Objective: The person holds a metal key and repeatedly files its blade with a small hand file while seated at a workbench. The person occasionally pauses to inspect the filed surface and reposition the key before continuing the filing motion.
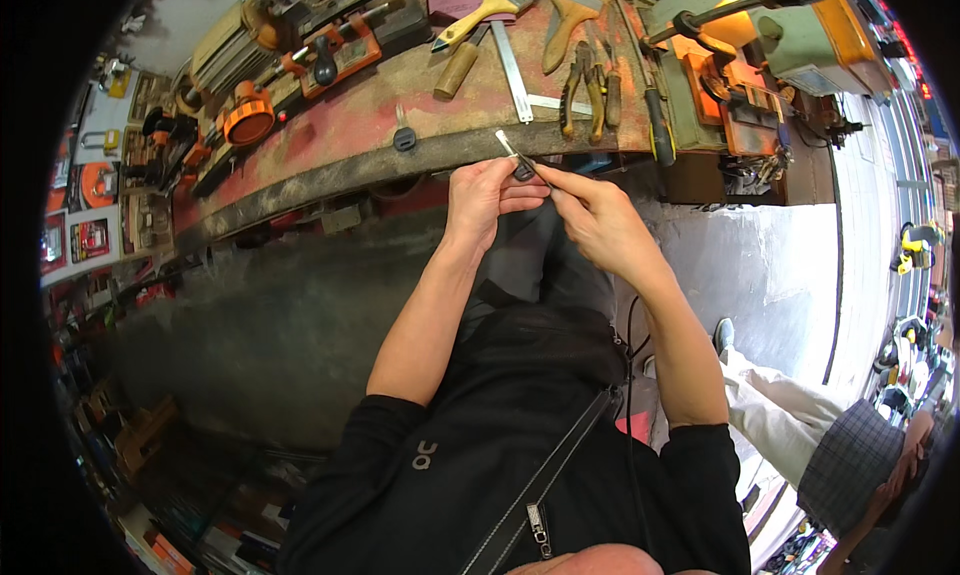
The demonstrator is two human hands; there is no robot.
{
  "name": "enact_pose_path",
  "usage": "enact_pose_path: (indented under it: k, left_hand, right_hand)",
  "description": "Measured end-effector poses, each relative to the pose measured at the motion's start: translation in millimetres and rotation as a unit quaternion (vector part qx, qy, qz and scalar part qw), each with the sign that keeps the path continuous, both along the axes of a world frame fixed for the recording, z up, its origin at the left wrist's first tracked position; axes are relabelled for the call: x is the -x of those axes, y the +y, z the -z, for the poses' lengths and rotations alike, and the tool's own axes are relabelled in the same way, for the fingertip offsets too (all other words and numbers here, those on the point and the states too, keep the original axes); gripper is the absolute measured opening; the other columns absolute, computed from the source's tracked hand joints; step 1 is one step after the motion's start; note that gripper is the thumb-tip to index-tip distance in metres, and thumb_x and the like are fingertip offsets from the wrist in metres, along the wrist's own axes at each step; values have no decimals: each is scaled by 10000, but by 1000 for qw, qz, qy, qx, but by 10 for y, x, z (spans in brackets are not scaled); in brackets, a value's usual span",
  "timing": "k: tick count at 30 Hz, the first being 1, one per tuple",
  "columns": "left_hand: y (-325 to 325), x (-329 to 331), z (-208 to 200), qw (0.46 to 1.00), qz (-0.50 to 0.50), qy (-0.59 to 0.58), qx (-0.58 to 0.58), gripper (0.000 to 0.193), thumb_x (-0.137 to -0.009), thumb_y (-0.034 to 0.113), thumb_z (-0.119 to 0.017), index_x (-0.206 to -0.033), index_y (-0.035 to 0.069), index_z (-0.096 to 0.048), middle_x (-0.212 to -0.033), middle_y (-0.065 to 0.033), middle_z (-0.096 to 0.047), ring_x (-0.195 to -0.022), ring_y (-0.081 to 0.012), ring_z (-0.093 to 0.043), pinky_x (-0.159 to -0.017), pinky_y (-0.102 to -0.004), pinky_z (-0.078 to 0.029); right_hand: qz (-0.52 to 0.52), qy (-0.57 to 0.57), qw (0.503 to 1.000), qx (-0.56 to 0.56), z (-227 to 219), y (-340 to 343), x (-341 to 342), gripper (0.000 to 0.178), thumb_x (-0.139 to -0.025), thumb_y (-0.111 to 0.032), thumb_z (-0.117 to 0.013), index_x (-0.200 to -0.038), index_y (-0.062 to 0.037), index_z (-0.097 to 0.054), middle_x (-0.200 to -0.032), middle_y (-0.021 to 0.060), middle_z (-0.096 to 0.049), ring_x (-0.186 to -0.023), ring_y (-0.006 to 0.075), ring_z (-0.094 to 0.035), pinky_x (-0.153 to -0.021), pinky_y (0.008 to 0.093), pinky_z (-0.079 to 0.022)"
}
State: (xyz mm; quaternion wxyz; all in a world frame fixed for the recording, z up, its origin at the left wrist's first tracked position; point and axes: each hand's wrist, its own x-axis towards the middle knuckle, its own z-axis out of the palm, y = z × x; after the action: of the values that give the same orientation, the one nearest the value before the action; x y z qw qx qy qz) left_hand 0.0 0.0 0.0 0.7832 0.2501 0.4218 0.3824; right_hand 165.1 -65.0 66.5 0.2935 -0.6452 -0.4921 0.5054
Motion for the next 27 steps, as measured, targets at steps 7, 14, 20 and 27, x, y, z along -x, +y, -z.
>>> enact_pose_path:
  k: [7, 14, 20, 27]
  left_hand:
    - [108, -5, -42, 1000, 24, 20, -2, 282, -998, 140, -551, -936, -109, -669, -884, -199, -736, -761, -265, -770, -631, -305, -647]
    - [64, 57, -42, 999, 27, 27, 12, 284, -1000, 144, -560, -933, -109, -670, -873, -202, -736, -752, -252, -766, -629, -301, -644]
    - [46, 14, -6, 1000, 7, 14, 0, 286, -999, 148, -562, -922, -101, -680, -846, -187, -736, -729, -238, -761, -620, -296, -637]
    - [42, 4, 13, 1000, 2, 22, 9, 293, -990, 160, -577, -895, -92, -692, -842, -183, -738, -701, -234, -756, -604, -288, -628]
  right_hand:
    - [15, -64, 998, -10, -128, -95, 43, 372, -1010, -116, -552, -1369, -70, -636, -836, 167, -658, -666, 176, -580, -697, 312, -500]
    - [6, -83, 995, 46, -185, -124, 114, 384, -1014, -68, -552, -1393, -53, -612, -1187, 167, -736, -960, 144, -665, -900, 311, -520]
    - [29, -86, 996, 15, -171, -155, 189, 379, -1017, -66, -552, -1391, -52, -612, -1197, 159, -736, -978, 133, -657, -903, 303, -515]
    - [13, -112, 993, 30, -154, -62, 194, 376, -1018, -54, -542, -1388, -26, -603, -1206, 170, -730, -1028, 184, -688, -918, 315, -515]
